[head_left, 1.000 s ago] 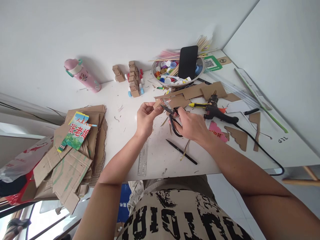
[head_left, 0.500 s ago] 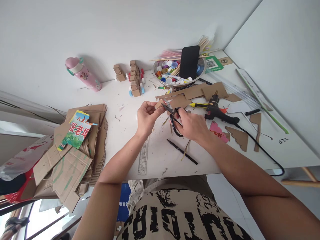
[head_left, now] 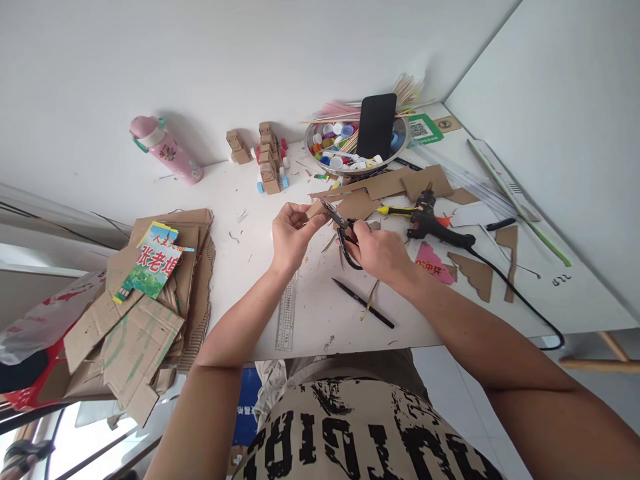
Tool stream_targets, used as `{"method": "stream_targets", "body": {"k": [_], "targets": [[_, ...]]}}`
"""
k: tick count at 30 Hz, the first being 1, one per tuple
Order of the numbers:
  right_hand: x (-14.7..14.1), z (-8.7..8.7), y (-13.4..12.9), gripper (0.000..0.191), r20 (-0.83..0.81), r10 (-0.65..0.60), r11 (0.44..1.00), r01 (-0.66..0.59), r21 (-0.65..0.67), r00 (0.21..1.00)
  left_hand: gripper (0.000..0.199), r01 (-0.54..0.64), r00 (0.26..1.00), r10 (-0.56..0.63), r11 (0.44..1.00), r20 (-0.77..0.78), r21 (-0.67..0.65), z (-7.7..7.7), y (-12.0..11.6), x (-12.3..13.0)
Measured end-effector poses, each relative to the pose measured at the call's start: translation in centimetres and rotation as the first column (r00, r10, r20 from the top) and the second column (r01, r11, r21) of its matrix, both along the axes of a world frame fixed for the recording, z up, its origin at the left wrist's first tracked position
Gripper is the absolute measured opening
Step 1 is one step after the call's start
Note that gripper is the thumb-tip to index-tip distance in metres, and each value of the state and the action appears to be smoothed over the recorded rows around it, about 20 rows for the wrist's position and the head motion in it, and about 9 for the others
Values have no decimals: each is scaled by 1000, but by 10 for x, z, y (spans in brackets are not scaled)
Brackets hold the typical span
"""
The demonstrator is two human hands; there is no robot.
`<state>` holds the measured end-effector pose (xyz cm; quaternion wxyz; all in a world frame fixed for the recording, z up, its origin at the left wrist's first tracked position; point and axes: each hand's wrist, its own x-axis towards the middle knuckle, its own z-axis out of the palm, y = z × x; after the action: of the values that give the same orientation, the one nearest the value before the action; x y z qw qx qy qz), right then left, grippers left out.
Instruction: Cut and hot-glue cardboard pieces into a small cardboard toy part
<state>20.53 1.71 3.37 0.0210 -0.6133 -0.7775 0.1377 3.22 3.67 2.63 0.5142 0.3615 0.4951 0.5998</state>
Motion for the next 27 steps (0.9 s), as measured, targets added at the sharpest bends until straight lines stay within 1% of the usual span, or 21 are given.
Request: {"method": "stream_targets", "body": {"k": [2,5,7,8,9,11,12,13,14,16,18,20,22,25,27], "targets": [[0,-2,1,46,-7,3,1000,-3,-1,1000,49,-4,1000,4,1000,2,3,0,0,0],[3,-7,2,43,-48,3,999,-1,41,999,50,-9,1000,9,1000,-12,4,0,0,1],[5,-9,3,38,-151,-20,998,29,61,988,48,0,1000,0,1000,-20,4,-1,0,1],[7,-10,4,36,-254,-39,998,51,39,966,47,8,1000,-8,1000,-19,2,-1,0,2],[8,-11,4,37,-374,-64,998,67,-4,925,45,17,1000,-17,1000,-14,1,-1,0,2],[12,-14,6,41,-583,-115,992,62,-110,804,44,36,999,-36,999,6,-5,-1,-1,3],[13,-15,8,43,-642,-132,989,54,-140,755,43,44,999,-44,999,18,-7,-1,-1,3],[14,-17,9,43,-663,-132,989,51,-140,737,43,50,998,-50,999,28,-8,-1,-2,4],[16,-18,10,42,-648,-112,993,54,-109,754,43,52,998,-52,999,36,-9,-1,-2,4],[17,-18,11,40,-568,-60,998,57,-23,821,42,48,998,-48,999,42,-11,0,-2,4],[17,-15,10,38,-475,-19,999,30,17,880,43,41,998,-40,999,41,-11,1,-3,5],[16,-8,7,36,-394,12,1000,-11,6,919,44,39,999,-39,999,35,-4,2,-3,5],[15,-1,3,39,-305,43,999,-47,-4,951,45,41,999,-41,999,20,12,4,-3,5],[13,7,0,47,-210,69,998,-68,14,975,43,28,999,-25,998,-37,61,5,-5,7],[12,9,-1,51,-167,65,998,-64,10,984,42,12,996,-4,995,-86,96,7,-6,8]]}}
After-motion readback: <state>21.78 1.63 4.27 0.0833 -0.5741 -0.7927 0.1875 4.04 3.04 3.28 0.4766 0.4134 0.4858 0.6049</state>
